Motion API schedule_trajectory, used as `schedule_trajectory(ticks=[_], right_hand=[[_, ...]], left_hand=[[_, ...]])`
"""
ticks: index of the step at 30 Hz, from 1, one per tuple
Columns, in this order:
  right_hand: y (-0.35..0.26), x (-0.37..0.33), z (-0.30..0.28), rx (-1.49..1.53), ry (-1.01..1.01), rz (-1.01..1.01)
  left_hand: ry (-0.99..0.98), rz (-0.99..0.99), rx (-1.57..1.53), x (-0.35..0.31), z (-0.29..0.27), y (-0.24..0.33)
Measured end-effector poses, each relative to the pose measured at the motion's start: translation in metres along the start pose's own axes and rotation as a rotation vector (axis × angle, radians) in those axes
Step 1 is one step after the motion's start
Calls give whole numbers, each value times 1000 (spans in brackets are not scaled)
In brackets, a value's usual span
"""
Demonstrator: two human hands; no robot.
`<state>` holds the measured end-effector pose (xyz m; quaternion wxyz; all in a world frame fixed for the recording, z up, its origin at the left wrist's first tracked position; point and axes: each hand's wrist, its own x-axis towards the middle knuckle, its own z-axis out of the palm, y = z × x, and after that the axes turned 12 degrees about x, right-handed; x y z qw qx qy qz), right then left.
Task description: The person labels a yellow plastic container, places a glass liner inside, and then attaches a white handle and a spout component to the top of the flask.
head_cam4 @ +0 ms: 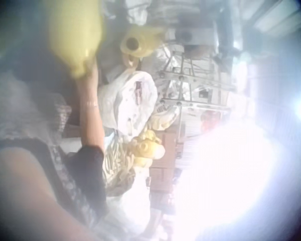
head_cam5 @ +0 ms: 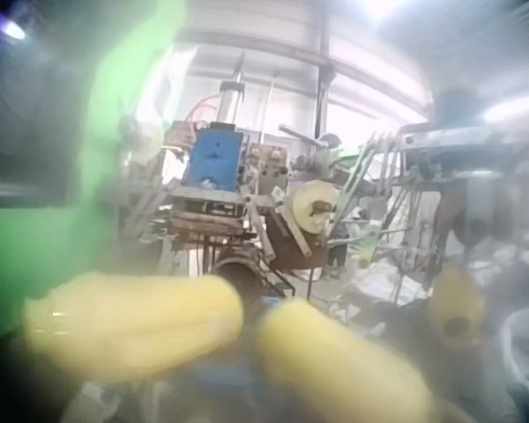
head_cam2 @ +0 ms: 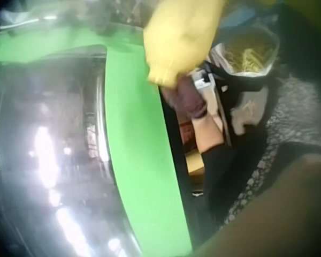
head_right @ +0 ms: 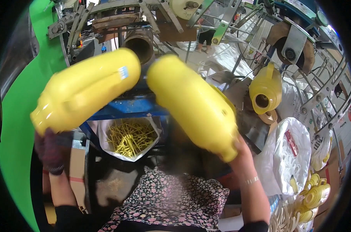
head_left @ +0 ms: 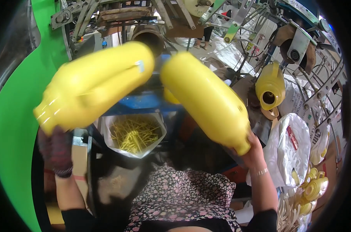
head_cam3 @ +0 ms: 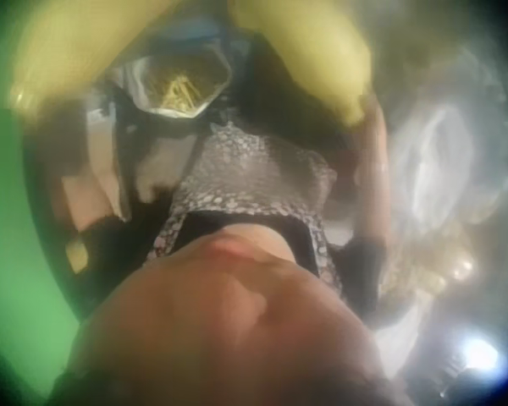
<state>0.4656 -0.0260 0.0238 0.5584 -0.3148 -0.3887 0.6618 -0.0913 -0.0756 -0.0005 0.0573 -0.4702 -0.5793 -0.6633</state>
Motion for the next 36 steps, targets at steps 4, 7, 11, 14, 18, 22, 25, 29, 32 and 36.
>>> schedule_trajectory(ticks=[4, 7, 11, 14, 18, 22, 25, 29, 32, 36], right_hand=[[52, 103, 137, 110, -107, 95], [74, 153, 238, 157, -10, 153], [72, 278, 258, 239, -35, 137], [84, 310, 269, 315, 5, 90], [86, 306, 263, 280, -51, 95], [74, 299, 235, -298, -46, -165], [81, 192, 272, -641, -263, -713], [65, 71, 270, -606, -1135, -892], [59, 41, 249, -572, -913, -926], [14, 15, 162, -201, -495, -926]], left_hand=[[138, 231, 572, -32, -92, -11], [-2, 123, 749, -71, -117, -14], [-51, -372, 213, -92, -123, -8], [-59, -340, 189, -102, -133, -5], [-101, -273, 195, -99, -133, 8], [-171, -212, 46, -75, -93, 30], [-202, 203, 276, -57, -80, 47], [-670, 887, 472, -5, -17, 129], [-823, 910, 66, -4, 21, 165], [-324, 155, -121, -42, 19, 132]])
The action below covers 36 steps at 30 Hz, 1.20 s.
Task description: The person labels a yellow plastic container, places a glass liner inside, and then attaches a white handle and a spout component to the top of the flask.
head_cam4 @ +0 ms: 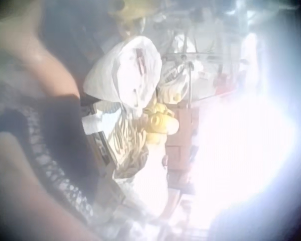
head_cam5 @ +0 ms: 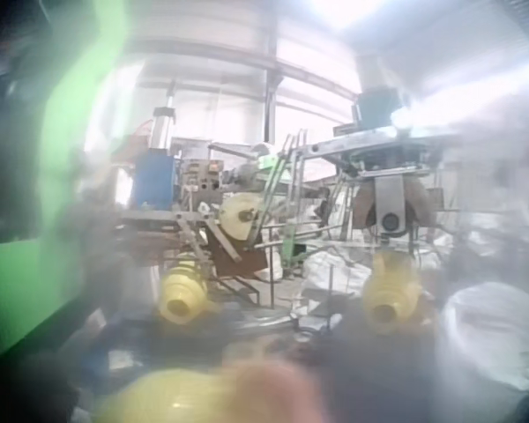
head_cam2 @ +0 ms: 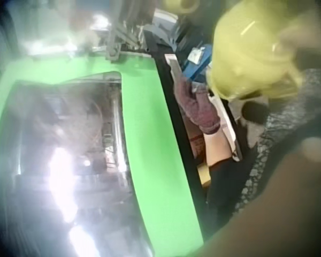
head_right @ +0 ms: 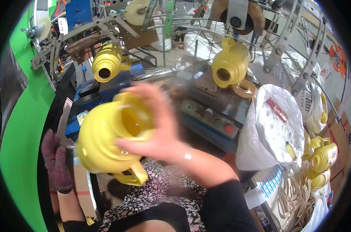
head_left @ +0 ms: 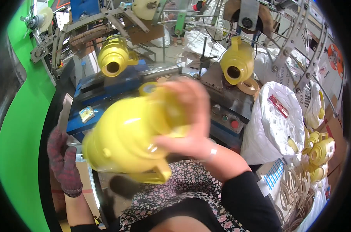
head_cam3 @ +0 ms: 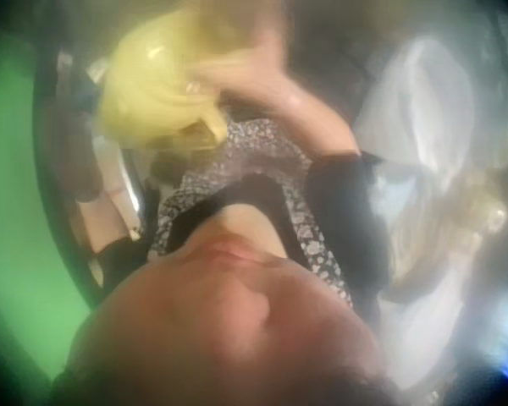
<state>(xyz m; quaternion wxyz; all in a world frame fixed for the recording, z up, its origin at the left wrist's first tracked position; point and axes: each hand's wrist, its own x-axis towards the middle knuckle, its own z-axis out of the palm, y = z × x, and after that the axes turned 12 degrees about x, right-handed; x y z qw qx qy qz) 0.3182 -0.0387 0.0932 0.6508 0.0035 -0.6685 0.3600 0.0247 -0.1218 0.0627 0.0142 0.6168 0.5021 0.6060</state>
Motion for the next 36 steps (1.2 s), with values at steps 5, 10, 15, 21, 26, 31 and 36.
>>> schedule_trajectory(ticks=[5, 10, 15, 21, 26, 31, 36], right_hand=[[-75, -104, -69, 0, 124, 455], [-135, -245, -118, 428, 615, 1053], [-216, -358, -99, 494, 1119, 735], [-248, -431, -92, 427, 1220, 580], [-246, -434, -73, 419, 1260, 567], [-253, -409, -87, 377, 1168, 622], [-180, -287, -115, 390, 1234, 483]], left_hand=[[-239, -340, -357, -37, 11, -25], [-640, -314, -413, -10, 105, 31], [-843, 460, -151, 44, 245, 121], [-677, 696, 336, 71, 416, 135], [-523, 758, 498, 41, 374, 129], [-248, 346, -414, 40, 177, 72], [-39, 45, -65, 32, 47, 52]])
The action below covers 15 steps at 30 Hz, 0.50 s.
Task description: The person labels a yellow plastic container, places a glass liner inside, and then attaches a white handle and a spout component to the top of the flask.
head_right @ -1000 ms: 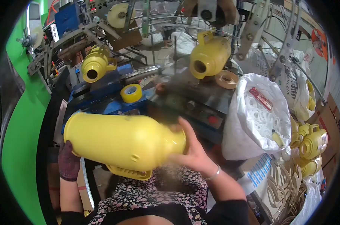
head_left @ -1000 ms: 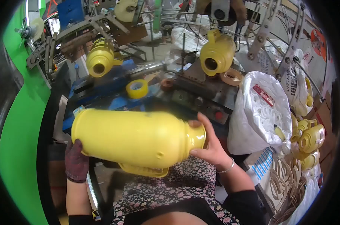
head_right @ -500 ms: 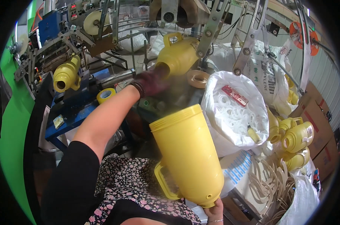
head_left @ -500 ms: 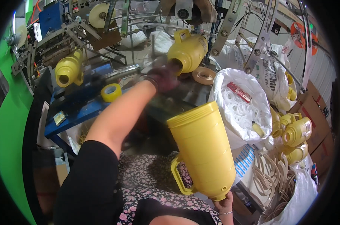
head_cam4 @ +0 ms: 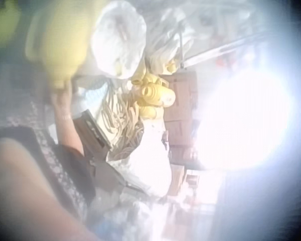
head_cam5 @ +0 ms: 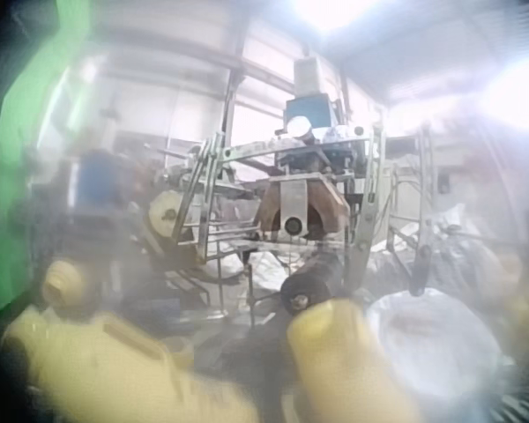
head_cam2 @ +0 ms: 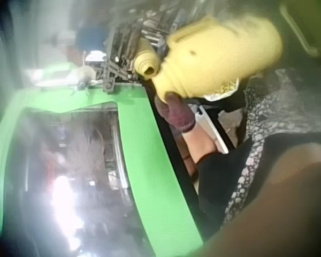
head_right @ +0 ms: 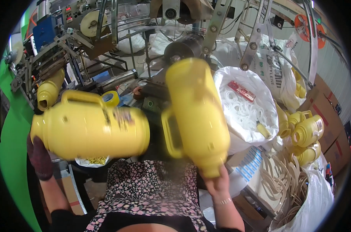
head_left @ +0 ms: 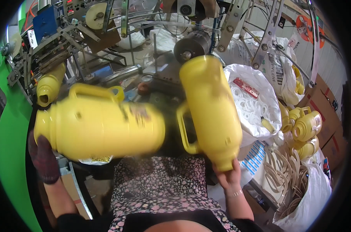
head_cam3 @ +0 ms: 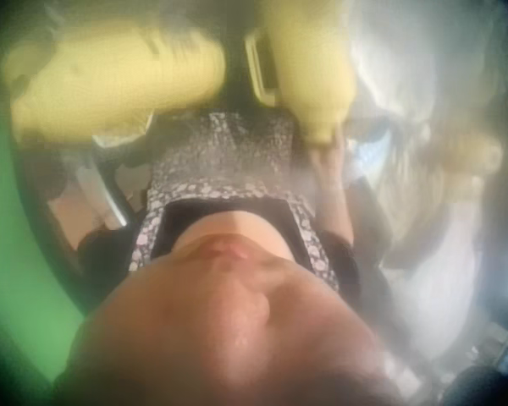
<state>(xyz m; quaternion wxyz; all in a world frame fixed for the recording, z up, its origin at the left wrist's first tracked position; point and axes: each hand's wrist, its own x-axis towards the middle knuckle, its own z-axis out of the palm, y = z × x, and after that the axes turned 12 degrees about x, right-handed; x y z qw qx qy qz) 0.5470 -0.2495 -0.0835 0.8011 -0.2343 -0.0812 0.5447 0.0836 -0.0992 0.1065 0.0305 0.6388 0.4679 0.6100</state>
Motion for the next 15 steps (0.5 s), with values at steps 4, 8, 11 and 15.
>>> schedule_trajectory(ticks=[4, 8, 11, 15], right_hand=[[70, 63, 115, 237, -82, 103], [105, 102, 213, 377, -78, 126], [101, 198, 236, 518, -243, 102], [71, 299, 245, 560, -229, 1]], left_hand=[[-441, -86, -144, -50, -13, -6], [-630, 233, 257, -74, -32, -7], [-714, 263, 332, -76, -37, -7], [-760, 245, 323, -82, -49, -11]])
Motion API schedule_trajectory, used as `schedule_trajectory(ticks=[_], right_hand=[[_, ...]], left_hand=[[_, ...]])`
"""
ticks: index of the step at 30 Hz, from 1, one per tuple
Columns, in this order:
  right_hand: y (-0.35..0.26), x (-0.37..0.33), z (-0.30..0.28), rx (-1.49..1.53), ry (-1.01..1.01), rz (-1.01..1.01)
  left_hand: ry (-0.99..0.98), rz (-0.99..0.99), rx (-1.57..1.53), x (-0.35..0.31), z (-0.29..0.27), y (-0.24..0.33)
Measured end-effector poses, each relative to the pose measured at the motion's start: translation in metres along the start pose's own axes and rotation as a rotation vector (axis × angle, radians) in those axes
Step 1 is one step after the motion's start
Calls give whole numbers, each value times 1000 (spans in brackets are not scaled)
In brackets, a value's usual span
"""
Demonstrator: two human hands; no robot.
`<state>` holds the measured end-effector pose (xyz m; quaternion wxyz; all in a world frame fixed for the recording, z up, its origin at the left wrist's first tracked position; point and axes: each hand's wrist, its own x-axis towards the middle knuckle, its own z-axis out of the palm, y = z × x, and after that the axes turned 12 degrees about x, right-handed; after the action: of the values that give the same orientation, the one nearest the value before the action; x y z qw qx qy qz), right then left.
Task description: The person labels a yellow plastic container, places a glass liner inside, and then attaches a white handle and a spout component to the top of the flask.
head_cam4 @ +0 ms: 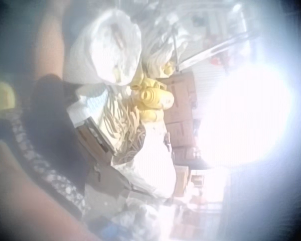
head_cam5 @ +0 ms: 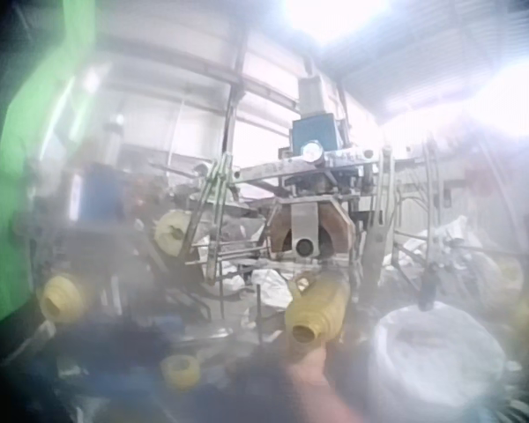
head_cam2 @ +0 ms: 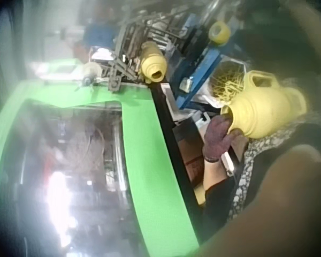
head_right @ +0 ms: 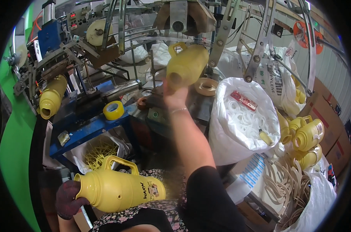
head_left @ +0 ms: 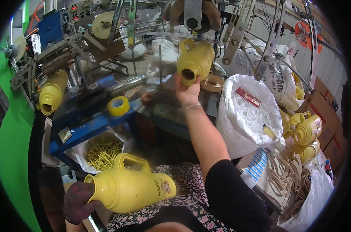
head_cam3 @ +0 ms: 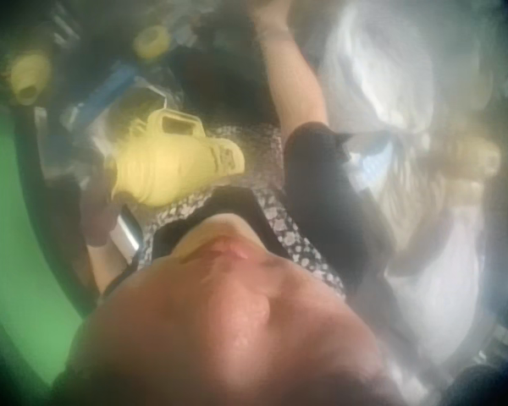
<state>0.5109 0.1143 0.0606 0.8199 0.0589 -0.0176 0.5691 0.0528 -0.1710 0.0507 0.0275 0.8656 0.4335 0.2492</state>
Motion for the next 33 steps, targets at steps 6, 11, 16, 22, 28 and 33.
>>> schedule_trajectory(ticks=[6, 11, 16, 22, 28, 33], right_hand=[[9, 11, -18, -74, -83, 22], [-17, 39, -49, -639, -436, -227], [-7, 8, -21, -92, -122, 195], [-62, -45, -57, -399, 106, 159], [-59, -239, -131, -1270, 20, 809], [-110, -304, -103, -1632, -154, 163]], left_hand=[[71, 55, 26, -18, -10, 11], [31, 265, 84, 1, -11, 21], [195, 250, 91, 2, 0, 38], [91, 233, 102, 32, -13, 60], [461, 771, -1, 48, -4, 59], [285, 939, 119, 97, -17, 19]])
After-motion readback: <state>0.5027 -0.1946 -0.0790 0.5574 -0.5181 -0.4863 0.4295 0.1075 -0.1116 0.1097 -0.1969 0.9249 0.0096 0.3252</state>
